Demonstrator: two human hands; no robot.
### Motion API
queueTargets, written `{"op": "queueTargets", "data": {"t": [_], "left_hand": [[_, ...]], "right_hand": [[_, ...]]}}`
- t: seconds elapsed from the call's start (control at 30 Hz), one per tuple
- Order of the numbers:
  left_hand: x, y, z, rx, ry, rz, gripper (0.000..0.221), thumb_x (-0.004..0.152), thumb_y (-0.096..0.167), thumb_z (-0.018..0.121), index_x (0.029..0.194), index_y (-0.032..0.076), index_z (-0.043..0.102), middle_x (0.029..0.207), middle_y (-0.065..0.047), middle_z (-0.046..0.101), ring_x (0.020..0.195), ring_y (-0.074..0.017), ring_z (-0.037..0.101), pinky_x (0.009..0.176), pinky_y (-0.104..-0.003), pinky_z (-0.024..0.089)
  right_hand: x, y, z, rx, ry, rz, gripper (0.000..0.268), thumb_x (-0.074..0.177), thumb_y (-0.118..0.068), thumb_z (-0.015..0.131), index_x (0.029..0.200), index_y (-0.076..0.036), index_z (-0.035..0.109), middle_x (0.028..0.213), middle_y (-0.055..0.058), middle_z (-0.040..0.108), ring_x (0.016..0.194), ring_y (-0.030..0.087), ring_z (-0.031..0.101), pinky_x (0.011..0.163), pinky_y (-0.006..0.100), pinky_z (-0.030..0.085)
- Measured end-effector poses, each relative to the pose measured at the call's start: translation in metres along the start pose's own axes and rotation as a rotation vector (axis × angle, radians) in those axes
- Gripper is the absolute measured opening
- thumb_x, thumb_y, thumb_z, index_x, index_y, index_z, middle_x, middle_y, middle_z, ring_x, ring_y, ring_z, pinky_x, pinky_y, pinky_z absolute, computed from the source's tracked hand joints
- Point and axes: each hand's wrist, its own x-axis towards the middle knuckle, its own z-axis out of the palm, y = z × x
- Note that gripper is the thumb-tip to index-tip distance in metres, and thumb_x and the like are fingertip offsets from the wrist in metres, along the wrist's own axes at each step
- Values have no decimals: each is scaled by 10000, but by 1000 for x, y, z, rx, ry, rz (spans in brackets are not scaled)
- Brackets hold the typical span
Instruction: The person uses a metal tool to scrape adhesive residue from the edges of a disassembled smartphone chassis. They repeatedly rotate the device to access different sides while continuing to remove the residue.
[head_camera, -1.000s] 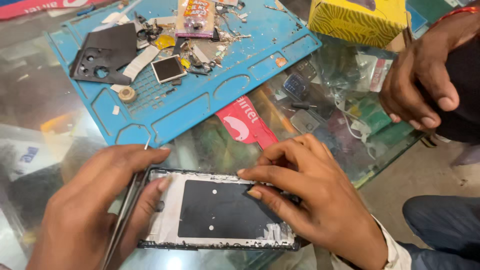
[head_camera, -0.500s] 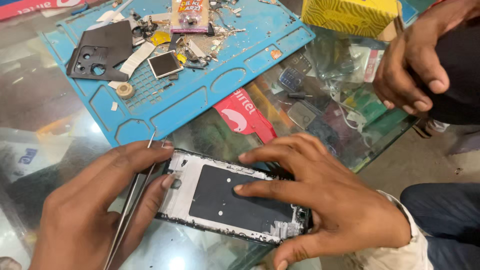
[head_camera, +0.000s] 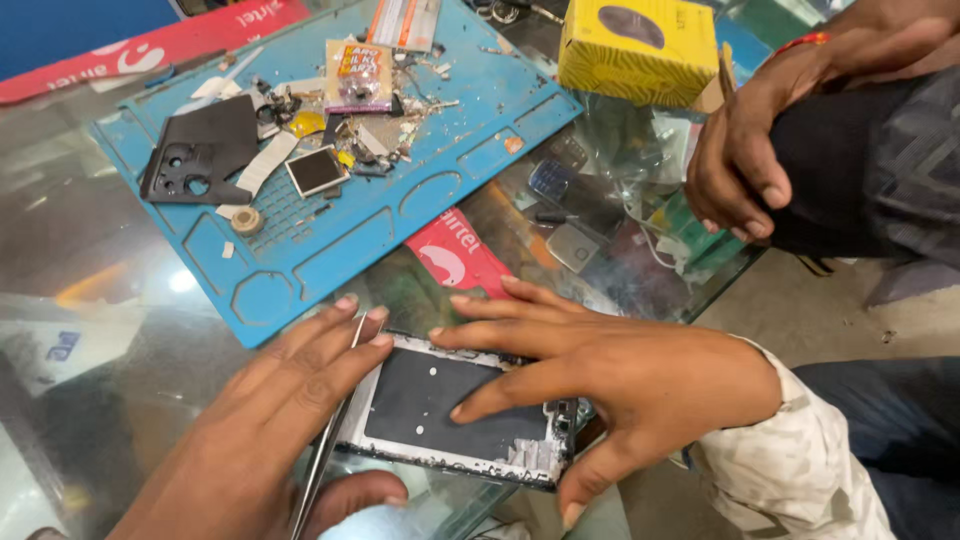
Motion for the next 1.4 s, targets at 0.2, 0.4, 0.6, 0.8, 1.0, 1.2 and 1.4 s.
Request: {"op": "queueTargets", "data": {"t": [0.2,0.4,0.6,0.8,1.0,1.2,1.4], "left_hand": [[-2,-2,5,-15,102,-169,681,729,308,830,1329,69,614,1370,-162,656,1378,-334,567,1096,-441,468],[-7,-9,14,68,159,-122,634,760,361,828,1307,99,644,1350,-121,659,1374,-318,559,1090,-446,460],[-6,-42,17,174,120,115,632,755,400,857,1240,55,641,1323,-166,645,1306,-357,585,1078,-452,492],[-18,-51,34,143,230,-34,560,707,339,831,1179,104,645,1267,-126,657,1298,-311,599,1122,-434,465],[-35,-71,46,175,195,84,452,803,369,835,1116,86,673,1212,-141,696,1252,-306,637,1065,-413,523],[-33,-69,36,281,154,160,323,790,280,832,1047,111,735,1141,-117,730,1110,-268,690,932,-387,570],[-22,-66,31,213,143,179,365,833,331,807,1100,98,717,1160,-97,719,1155,-294,685,952,-382,517]], "right_hand": [[14,12,5,128,81,-106,712,793,-507,881,1390,-187,661,1702,132,412,1673,418,259,1342,596,243],[1,15,9,161,146,-132,516,909,-404,863,1349,-193,696,1658,106,483,1661,392,328,1346,562,287],[1,17,2,150,117,-134,433,963,-340,773,1354,-173,687,1663,110,481,1631,383,331,1317,565,292],[5,16,-7,168,91,-107,291,1025,-244,653,1289,-124,682,1631,128,530,1657,439,376,1337,617,321],[8,17,-8,156,118,-138,230,1062,-189,576,1240,-67,658,1551,142,576,1583,425,453,1305,601,356],[6,14,-2,139,123,-61,347,987,-232,683,1327,-161,698,1619,100,558,1653,416,392,1349,609,310],[3,14,5,125,160,-18,387,952,-223,731,1338,-213,711,1648,78,531,1670,408,330,1362,615,243]]}}
